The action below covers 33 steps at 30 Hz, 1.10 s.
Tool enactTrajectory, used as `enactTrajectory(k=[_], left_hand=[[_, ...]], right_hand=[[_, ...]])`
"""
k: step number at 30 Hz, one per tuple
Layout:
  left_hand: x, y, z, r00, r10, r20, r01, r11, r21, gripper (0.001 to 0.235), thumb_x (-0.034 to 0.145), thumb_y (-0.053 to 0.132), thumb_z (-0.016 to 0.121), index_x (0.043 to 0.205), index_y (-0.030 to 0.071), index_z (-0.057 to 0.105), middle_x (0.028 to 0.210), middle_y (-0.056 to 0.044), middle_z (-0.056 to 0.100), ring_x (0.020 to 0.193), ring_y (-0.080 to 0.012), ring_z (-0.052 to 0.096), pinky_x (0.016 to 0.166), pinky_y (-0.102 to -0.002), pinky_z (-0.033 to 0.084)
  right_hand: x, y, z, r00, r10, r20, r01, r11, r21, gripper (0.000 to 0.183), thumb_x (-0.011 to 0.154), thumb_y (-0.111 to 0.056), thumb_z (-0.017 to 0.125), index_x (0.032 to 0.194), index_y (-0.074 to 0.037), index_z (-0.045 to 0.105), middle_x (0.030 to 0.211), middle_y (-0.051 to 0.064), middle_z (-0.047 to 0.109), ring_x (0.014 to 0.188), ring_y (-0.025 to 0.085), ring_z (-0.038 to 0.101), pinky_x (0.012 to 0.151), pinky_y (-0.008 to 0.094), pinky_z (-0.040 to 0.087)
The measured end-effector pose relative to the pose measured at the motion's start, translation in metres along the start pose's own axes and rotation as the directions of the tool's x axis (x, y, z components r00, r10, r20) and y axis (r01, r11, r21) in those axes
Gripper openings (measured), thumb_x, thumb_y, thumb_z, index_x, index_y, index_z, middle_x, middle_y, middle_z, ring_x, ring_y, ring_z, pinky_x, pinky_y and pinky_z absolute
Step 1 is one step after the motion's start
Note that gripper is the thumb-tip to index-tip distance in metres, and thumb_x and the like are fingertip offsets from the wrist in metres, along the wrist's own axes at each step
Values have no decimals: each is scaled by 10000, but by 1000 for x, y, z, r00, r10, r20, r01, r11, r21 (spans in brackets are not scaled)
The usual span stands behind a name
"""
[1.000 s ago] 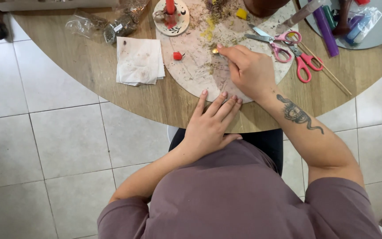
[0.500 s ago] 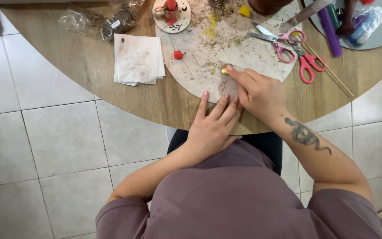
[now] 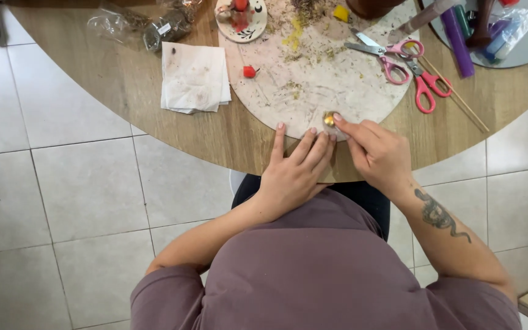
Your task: The person uses a small spoon to scrape and gather dried herbs on a table, then wipes their hands with a tissue. They then open a box and arrange several small plastic bags containing dried herbs and other items inside it.
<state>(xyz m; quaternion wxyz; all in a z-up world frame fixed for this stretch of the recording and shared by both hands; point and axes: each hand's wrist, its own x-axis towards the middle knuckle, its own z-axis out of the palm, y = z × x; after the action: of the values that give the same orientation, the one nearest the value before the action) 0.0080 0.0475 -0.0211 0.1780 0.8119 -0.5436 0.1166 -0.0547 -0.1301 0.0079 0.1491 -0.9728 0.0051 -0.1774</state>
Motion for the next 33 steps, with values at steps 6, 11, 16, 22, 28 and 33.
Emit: enactTrajectory(k=[6,11,16,22,28,33], left_hand=[[2,1,6,994,18,-107,-14,999,46,576,863,427,455,1279,33,514,1228,-119,509,1191,-307,478,1017,-709,264],[2,-1,9,992,28,-122,-26,1000,16,551,805,442,529,1179,42,585,1180,-123,530,1176,-322,490,1006,-727,257],[2,-2,-2,995,40,-90,-40,999,4,667,738,472,611,1240,36,552,1209,-116,528,1183,-305,492,1021,-710,243],[-5,1,6,994,-2,-110,0,1000,-18,680,783,481,588,1296,42,509,1235,-112,524,1187,-285,495,1041,-682,250],[-1,0,10,980,28,-199,-19,999,50,546,863,405,488,1246,20,545,1166,-127,545,1110,-304,531,1002,-696,311],[-3,0,19,967,42,-252,-32,999,42,422,885,364,439,1065,36,633,1113,-135,560,1074,-314,546,979,-718,313]], right_hand=[[26,0,13,994,-111,-6,111,994,-21,208,911,-108,573,1068,-178,690,746,1,578,696,247,643,545,343,516],[76,0,44,976,-206,-77,196,973,-121,236,912,-142,550,1100,-221,669,751,-23,581,626,214,640,527,338,520],[86,-10,33,984,-164,-70,165,986,1,217,925,-114,532,1084,-185,661,814,9,621,703,269,660,568,372,532],[27,0,4,998,-69,13,67,989,130,245,902,-84,585,1108,-172,684,847,4,641,805,264,658,601,352,523],[18,2,7,992,-106,67,109,993,-45,208,905,-141,584,1076,-203,686,740,-11,591,681,224,639,563,326,522],[55,-11,27,979,-203,-12,202,977,-67,222,927,-117,548,1093,-190,676,732,-21,566,625,205,637,523,315,518]])
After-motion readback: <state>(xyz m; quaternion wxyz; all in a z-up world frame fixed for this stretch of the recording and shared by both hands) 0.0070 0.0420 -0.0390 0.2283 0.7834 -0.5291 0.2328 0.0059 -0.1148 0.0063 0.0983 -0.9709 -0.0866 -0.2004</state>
